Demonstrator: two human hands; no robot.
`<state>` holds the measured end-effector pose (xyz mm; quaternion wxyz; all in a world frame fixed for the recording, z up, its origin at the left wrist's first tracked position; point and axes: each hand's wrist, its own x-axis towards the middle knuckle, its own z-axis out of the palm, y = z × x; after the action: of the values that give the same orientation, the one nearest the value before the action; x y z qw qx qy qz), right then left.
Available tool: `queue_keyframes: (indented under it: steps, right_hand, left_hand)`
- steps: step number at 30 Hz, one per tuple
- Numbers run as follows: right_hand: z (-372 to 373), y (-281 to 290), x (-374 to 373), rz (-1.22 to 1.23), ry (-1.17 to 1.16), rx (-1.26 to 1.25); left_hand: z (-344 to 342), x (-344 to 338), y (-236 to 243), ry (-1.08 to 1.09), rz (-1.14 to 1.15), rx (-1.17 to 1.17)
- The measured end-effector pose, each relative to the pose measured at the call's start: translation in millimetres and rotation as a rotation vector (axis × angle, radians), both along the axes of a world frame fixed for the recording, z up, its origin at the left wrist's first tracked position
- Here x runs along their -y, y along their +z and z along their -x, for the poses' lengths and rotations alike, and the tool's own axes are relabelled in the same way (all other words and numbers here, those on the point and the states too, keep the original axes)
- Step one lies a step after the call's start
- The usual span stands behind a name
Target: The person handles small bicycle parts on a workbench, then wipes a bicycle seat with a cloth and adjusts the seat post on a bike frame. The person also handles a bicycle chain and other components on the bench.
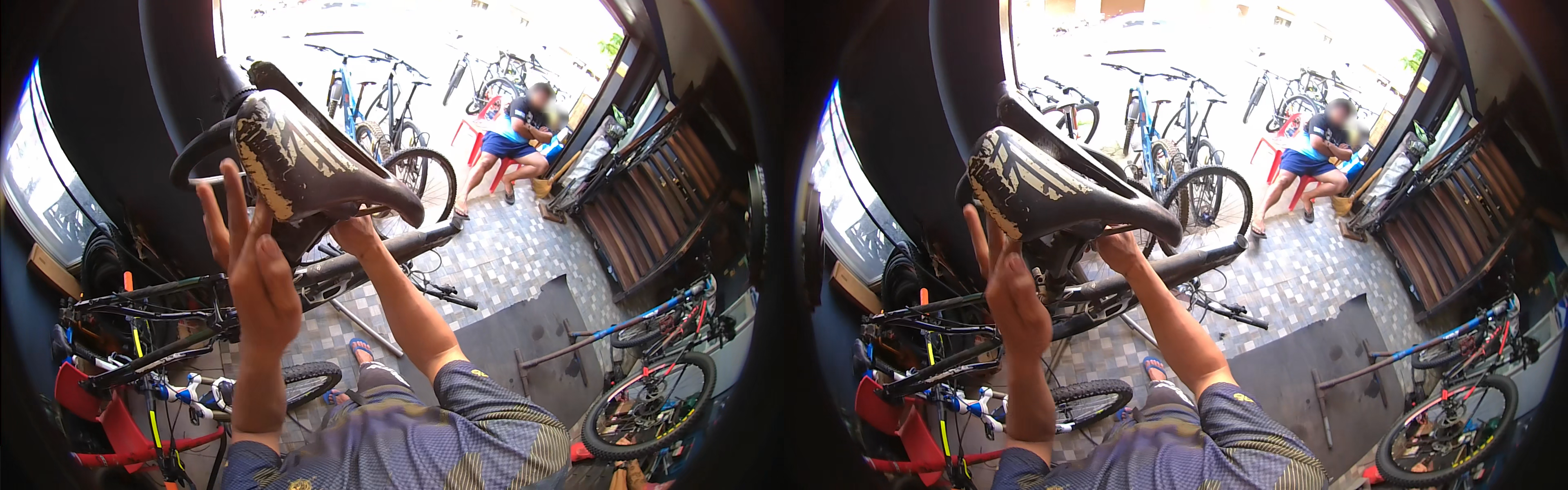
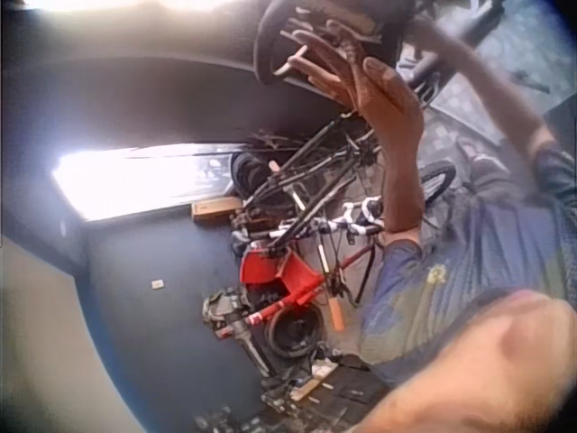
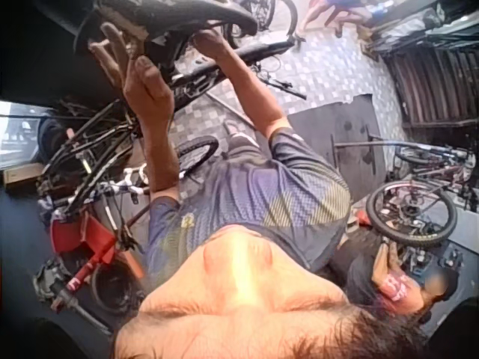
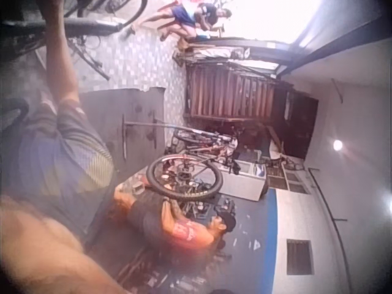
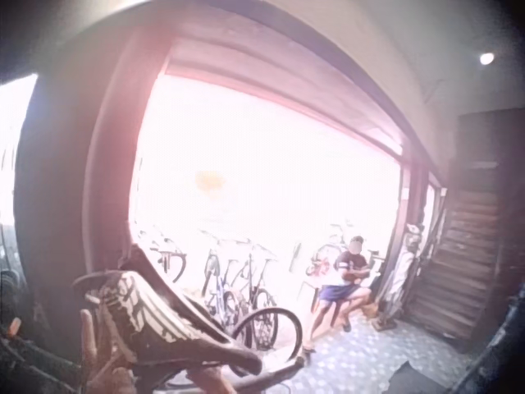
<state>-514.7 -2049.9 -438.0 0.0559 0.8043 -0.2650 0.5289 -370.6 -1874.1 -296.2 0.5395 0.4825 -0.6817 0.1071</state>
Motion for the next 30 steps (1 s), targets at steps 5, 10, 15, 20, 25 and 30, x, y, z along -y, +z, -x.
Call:
queue_keyframes:
  steps: [5, 10, 15, 20, 25, 30]
  right_hand:
    - [-4, -3, -7, -0.06, 0.044, 0.023]
    - [-15, 7, -11, -0.118, 0.061, 0.084]
    - [-22, 25, -18, -0.024, 0.056, 0.026]
    - [14, 42, -47, -1.105, 0.664, 0.485]
    - [156, 9, -88, -0.833, 0.397, 0.073]
    - [368, -62, -147, -1.183, 0.087, 0.228]
  left_hand:
    - [-5, -5, -44, 0.093, 0.089, 0.031]
    - [-42, 13, -71, 0.151, 0.187, 0.184]
    - [-79, 22, -87, 0.102, 0.155, 0.311]
    - [-84, -6, -40, 0.048, -0.31, 0.058]
    - [-107, -7, 49, 0.155, -0.946, 0.231]
    - [-128, -11, 28, 0.102, -0.767, 0.083]
